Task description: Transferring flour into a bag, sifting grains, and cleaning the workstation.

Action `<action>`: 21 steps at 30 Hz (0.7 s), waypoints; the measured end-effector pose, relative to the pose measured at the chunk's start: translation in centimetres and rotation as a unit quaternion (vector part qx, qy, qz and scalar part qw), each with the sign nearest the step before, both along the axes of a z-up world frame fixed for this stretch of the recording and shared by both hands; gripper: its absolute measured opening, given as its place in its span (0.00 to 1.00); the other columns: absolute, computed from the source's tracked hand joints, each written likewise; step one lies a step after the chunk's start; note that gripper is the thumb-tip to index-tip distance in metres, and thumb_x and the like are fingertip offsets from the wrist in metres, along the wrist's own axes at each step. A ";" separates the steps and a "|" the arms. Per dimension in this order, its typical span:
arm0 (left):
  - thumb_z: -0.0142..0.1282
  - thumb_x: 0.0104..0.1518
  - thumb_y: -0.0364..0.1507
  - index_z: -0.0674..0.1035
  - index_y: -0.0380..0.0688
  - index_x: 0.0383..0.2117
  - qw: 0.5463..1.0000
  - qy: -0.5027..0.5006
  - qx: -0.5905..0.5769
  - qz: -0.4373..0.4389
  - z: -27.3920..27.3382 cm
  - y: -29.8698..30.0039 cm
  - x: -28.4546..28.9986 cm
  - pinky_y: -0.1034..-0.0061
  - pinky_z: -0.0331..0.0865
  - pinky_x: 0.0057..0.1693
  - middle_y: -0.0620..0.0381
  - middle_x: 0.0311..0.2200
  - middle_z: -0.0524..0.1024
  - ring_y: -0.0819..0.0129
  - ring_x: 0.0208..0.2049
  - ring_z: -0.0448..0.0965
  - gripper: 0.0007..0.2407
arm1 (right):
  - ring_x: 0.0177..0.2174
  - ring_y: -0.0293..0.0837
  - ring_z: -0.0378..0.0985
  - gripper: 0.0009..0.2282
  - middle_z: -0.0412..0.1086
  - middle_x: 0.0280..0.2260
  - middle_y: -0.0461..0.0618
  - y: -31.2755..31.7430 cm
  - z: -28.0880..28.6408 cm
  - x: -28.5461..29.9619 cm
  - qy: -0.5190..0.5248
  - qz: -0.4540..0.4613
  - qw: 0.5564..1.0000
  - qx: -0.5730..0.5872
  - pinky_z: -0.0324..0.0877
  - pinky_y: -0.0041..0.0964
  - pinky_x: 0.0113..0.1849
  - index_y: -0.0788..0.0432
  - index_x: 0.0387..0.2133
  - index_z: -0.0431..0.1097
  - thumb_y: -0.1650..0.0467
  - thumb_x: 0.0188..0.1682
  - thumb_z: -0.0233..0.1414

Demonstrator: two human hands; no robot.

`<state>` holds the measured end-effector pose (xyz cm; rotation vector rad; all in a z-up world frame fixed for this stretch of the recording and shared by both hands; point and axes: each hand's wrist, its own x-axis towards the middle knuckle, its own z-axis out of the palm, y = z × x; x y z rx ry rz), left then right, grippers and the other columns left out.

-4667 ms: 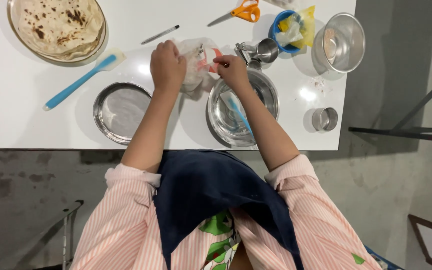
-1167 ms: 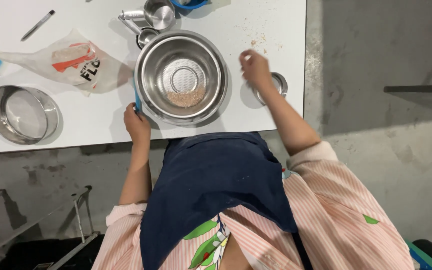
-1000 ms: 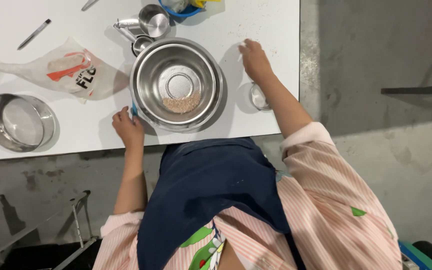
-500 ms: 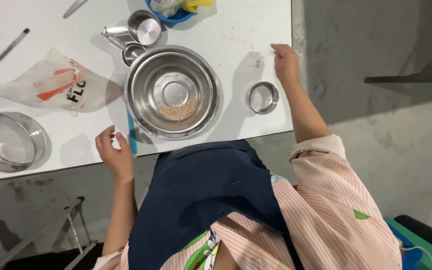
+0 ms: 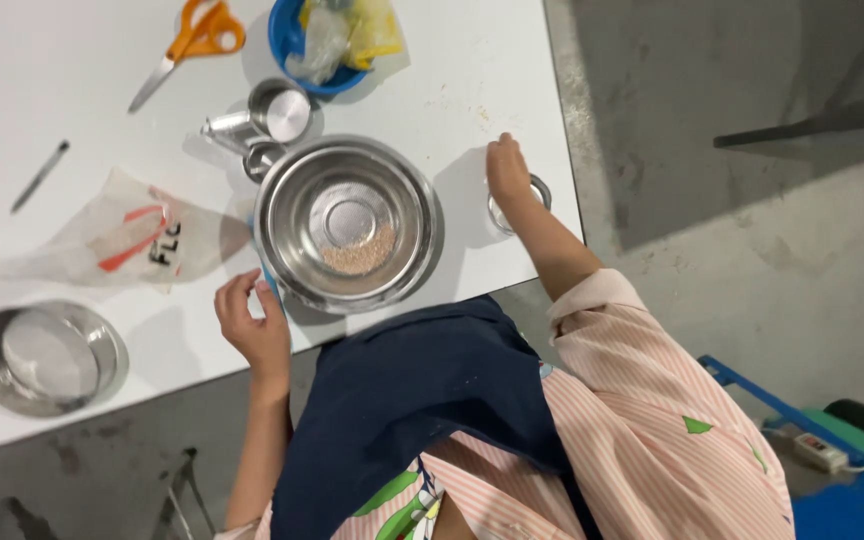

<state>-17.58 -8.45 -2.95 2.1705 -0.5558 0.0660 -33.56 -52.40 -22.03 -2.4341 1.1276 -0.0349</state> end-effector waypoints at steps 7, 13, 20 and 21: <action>0.55 0.67 0.22 0.80 0.36 0.43 0.996 0.010 -0.049 -0.073 -0.7 -4.2 0.5 0.66 0.72 0.54 0.48 0.43 0.75 0.55 0.48 0.76 0.04 | 0.39 0.61 0.72 0.04 0.69 0.36 0.67 -1.9 -6.8 1.2 0.030 0.029 0.992 -0.117 0.69 0.52 0.43 0.67 0.33 0.69 0.78 0.49 0.47; 0.55 0.66 0.22 0.81 0.37 0.43 0.992 -0.015 -0.055 -0.115 1.1 -8.5 -2.1 0.66 0.70 0.53 0.49 0.43 0.76 0.57 0.47 0.74 0.05 | 0.27 0.45 0.84 0.03 0.78 0.24 0.56 -3.1 4.0 2.0 -0.177 -0.224 0.907 0.310 0.77 0.35 0.32 0.66 0.25 0.77 0.76 0.44 0.60; 0.55 0.65 0.23 0.81 0.38 0.42 0.976 0.013 -0.082 -0.200 2.6 -21.1 -12.7 0.67 0.70 0.52 0.52 0.42 0.77 0.58 0.46 0.75 0.05 | 0.34 0.42 0.79 0.05 0.77 0.33 0.54 -3.5 12.9 -15.5 -0.435 -0.134 0.623 0.636 0.76 0.36 0.40 0.69 0.36 0.75 0.76 0.52 0.54; 0.55 0.65 0.23 0.81 0.38 0.41 0.971 0.012 -0.077 -0.225 2.8 -23.4 -15.5 0.67 0.70 0.53 0.52 0.41 0.77 0.57 0.46 0.74 0.04 | 0.35 0.42 0.79 0.05 0.77 0.34 0.53 -3.4 14.0 -19.2 -0.437 -0.125 0.607 0.652 0.75 0.36 0.41 0.68 0.38 0.76 0.77 0.53 0.53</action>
